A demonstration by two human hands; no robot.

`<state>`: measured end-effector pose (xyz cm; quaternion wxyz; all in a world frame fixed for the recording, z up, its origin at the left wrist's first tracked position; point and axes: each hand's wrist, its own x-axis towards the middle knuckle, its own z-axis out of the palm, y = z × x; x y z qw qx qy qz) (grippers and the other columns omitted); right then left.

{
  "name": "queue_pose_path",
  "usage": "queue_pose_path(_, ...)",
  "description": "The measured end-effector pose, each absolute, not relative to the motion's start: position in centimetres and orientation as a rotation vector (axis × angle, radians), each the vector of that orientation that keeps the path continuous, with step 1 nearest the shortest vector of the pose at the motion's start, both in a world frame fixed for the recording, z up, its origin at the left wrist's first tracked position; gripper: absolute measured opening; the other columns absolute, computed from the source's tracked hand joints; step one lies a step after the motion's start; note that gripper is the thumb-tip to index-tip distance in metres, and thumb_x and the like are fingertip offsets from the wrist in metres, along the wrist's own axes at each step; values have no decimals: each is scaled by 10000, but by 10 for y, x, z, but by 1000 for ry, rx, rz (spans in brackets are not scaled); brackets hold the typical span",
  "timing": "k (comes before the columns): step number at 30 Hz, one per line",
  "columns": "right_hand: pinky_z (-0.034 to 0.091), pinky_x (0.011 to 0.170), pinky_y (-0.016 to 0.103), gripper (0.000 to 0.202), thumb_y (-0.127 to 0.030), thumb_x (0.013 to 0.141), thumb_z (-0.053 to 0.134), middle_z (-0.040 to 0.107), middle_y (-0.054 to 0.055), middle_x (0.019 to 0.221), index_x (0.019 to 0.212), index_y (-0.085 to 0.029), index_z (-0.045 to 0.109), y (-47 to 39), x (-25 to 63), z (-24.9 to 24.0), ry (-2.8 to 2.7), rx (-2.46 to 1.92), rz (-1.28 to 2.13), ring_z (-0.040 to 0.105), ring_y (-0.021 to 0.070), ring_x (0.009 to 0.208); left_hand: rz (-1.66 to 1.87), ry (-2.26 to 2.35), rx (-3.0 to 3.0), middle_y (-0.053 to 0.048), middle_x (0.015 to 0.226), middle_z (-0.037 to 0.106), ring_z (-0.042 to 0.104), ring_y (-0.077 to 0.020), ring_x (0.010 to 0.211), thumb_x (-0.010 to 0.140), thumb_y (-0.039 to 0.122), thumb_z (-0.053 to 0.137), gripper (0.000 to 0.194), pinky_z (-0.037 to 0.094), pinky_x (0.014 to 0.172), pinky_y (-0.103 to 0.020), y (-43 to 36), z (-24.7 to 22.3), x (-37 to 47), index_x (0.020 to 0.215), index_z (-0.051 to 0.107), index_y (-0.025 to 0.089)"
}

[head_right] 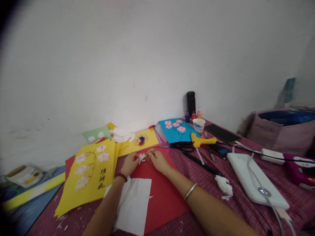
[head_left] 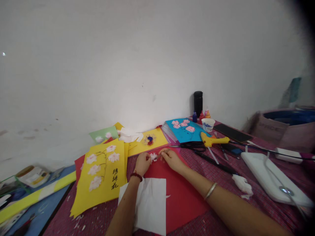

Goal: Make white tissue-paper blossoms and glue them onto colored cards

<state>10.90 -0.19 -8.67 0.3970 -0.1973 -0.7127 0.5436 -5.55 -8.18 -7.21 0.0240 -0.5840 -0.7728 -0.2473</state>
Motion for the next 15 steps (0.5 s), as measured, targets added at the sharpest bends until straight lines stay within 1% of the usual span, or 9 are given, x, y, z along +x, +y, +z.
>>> queue_pose_path(5,442,650,274,231,-248,854,392,623,27,739,852,-170,610,-5,108,-86,-1966,-495,1206,567,167,661,-832,-2432,-1775,2,702,609,557,-140,710,757,89,542,118,413,701,-277,-82,-73,-56,663,584,147)
queue_pose_path(9,442,712,292,240,-222,851,397,656,53,810,843,-172,631,-9,110,-83,-2056,-490,1112,596,190,748,-876,-2445,-1764,-7,713,616,562,-149,724,750,93,548,111,414,705,-286,-82,-75,-57,663,591,147)
queue_pose_path(15,442,826,317,246,-193,844,429,691,58,949,944,-201,654,-16,114,-79,-2127,-453,1048,623,206,885,-992,-2431,-1793,-39,856,674,596,-149,797,749,80,508,164,432,728,-248,-83,-76,-56,819,632,161)
